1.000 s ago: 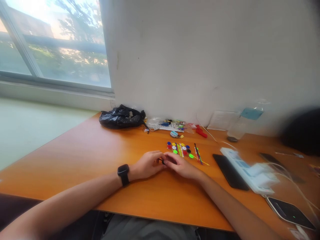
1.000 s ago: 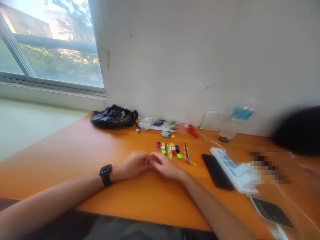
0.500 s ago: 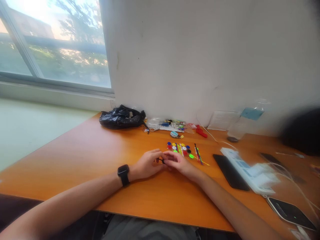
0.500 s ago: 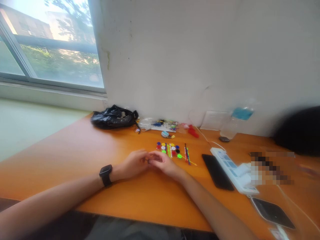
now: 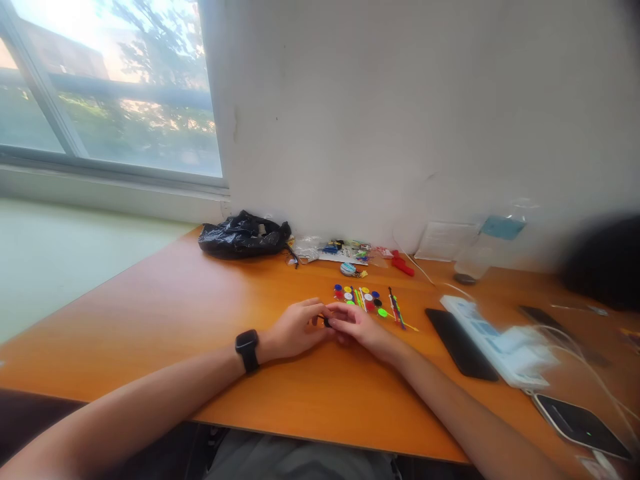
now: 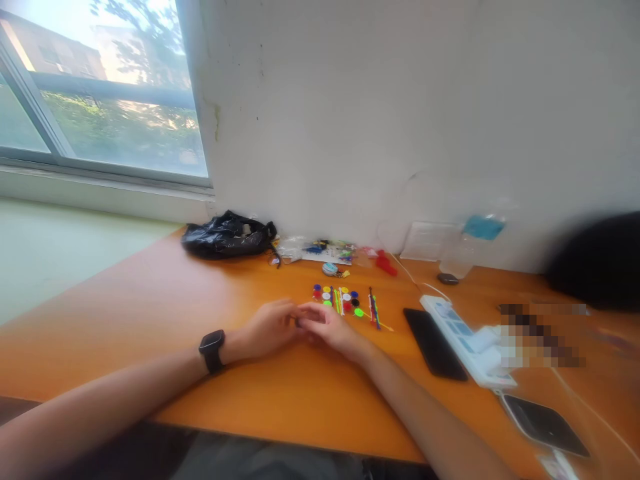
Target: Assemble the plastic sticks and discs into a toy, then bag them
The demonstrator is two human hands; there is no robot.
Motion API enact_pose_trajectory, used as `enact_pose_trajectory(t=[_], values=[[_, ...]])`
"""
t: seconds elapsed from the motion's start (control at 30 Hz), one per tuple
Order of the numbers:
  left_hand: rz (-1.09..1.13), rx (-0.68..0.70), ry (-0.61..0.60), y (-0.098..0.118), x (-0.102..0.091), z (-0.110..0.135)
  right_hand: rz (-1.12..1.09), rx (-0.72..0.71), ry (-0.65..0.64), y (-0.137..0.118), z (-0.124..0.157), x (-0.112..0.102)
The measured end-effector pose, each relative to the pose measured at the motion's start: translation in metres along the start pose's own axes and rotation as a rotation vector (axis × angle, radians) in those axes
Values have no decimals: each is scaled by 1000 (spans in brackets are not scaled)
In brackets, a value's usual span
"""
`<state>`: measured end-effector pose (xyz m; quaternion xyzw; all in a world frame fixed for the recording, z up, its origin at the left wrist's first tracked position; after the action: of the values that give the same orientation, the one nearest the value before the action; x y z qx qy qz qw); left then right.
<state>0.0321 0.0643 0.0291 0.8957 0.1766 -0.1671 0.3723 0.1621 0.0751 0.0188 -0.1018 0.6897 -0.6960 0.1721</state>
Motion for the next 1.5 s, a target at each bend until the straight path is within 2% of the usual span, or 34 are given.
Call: enact_pose_trajectory(t=[0.1, 0.27, 0.7, 0.87, 1.03, 1.37, 1.5], values=[[8, -3, -4, -1, -2, -1, 44, 31, 39, 6, -1, -3], [-12, -3, 4, 0, -7, -3, 133, -33, 131, 4, -3, -8], [-66, -25, -16, -3, -7, -2, 303, -258, 161, 2, -7, -13], [-126, -38, -12, -4, -9, -3, 431, -385, 200, -9, -2, -14], [-132, -82, 5, -8, -11, -4, 529, -482, 168, -16, 3, -11], [-50, -70, 5, -4, -11, -4, 513, -446, 172, -7, -1, -13], [16, -68, 8, -3, -11, -5, 420, -400, 173, -6, -2, -14]])
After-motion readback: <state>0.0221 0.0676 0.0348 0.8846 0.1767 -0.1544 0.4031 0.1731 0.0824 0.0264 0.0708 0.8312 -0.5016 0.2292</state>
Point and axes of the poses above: each hand's wrist, its own z-axis away from the middle knuckle, its own x-axis out of the palm, y = z × x, the point moved 8 cm from there along -z, towards the middle knuckle, and after that the axes turned 15 degrees about y, right-handed, at the moved point
